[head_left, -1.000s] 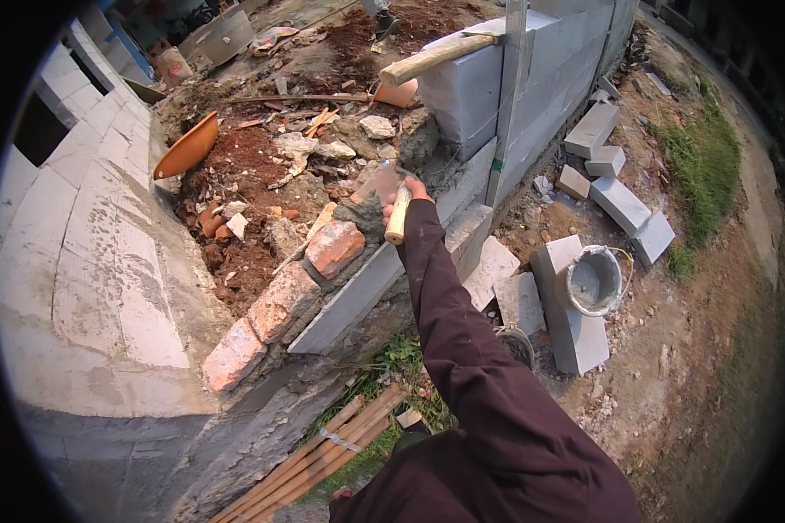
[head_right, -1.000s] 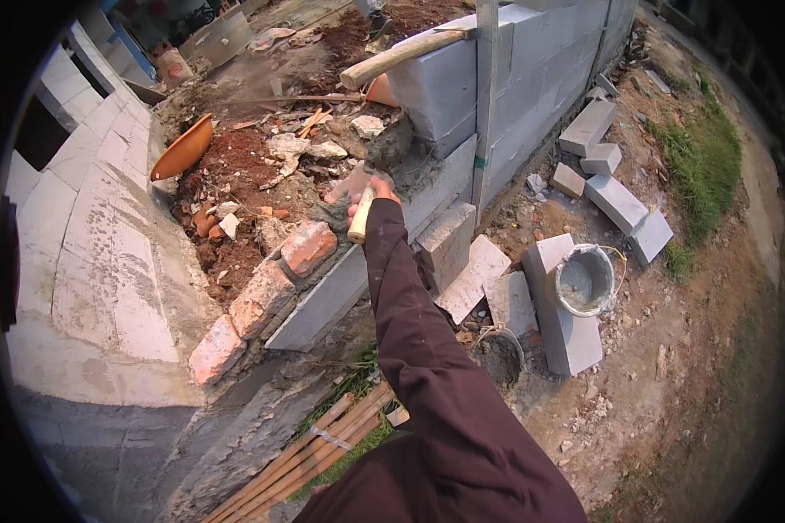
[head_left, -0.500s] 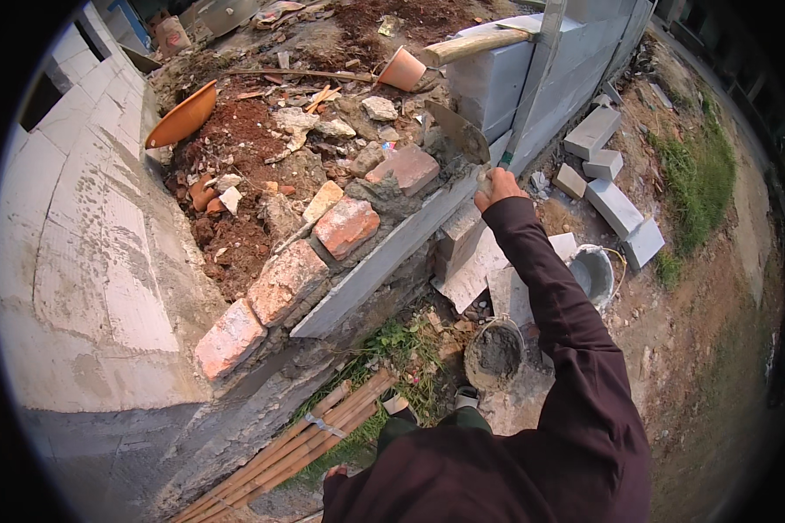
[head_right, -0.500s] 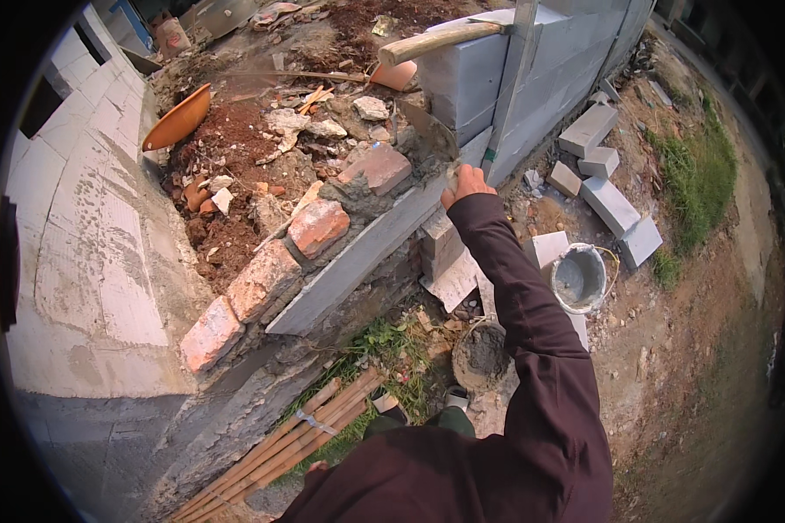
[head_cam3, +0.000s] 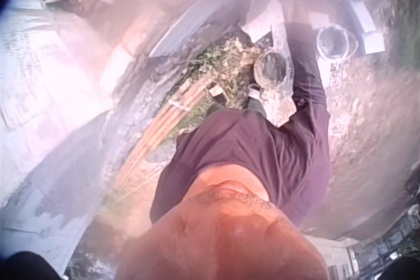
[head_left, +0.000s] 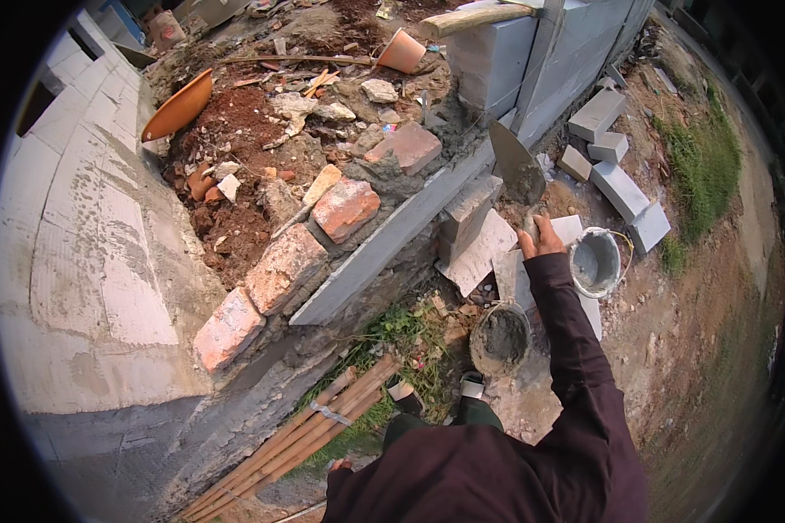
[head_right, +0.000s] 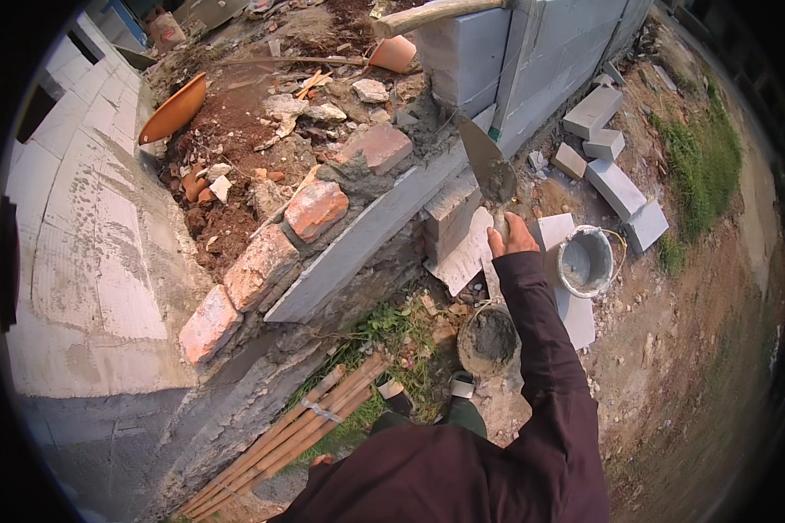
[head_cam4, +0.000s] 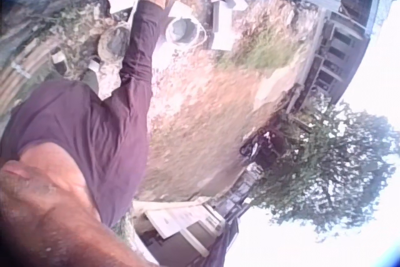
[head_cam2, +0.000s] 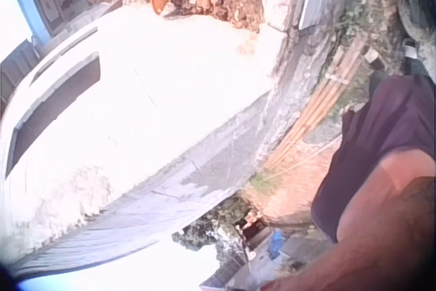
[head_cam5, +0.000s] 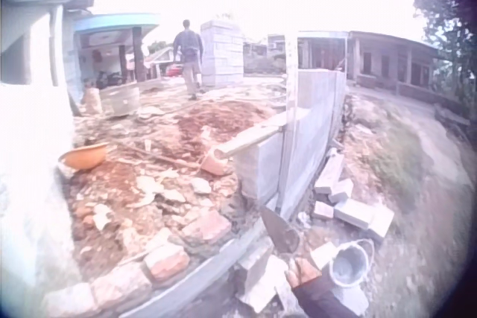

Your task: The person scoops mortar from a bucket with a trowel and spreads it along a low wall. They place red bricks and grey concrete blocks into the mortar, tapping them into place and adding more mortar between joints. The wall is built incrementally along its length.

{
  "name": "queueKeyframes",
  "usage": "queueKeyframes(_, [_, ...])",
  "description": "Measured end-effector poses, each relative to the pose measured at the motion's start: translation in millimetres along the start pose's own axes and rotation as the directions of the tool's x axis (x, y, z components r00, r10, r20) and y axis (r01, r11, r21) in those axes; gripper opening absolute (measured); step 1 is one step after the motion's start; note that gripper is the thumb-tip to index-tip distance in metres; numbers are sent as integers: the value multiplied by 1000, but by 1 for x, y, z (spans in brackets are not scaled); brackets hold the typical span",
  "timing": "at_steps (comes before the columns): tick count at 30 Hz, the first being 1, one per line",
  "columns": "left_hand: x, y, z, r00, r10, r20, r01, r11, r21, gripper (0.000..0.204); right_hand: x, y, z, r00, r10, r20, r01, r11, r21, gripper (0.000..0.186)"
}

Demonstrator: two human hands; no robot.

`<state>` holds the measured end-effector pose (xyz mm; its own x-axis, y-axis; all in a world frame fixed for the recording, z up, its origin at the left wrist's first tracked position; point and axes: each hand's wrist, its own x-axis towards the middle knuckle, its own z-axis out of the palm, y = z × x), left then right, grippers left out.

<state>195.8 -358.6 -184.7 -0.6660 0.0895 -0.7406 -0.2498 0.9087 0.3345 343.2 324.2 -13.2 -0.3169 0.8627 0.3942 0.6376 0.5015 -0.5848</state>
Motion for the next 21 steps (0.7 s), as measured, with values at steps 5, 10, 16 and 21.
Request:
queueKeyframes(5, [6, 16, -9, 996, 17, 91, -23, 998, 55, 48, -104, 70, -8, 886, 414, 208, -408, 910, -76, 44])
queueKeyframes(10, [8, 59, -6, 997, 77, 5, -77, 991, 105, 44, -190, 119, -13, 727, 602, 331, -566, 798, -208, 47])
queueKeyframes(16, [13, 86, 18, 991, -56, 121, 20, 960, 278, 49, -303, 206, 27, 335, 788, 516, -543, 609, -578, 50])
queueKeyframes(21, [22, 63, 37, 939, -274, 209, 207, 933, 294, 63, -374, 306, 111, 274, 814, 512, -475, 577, -665, 36])
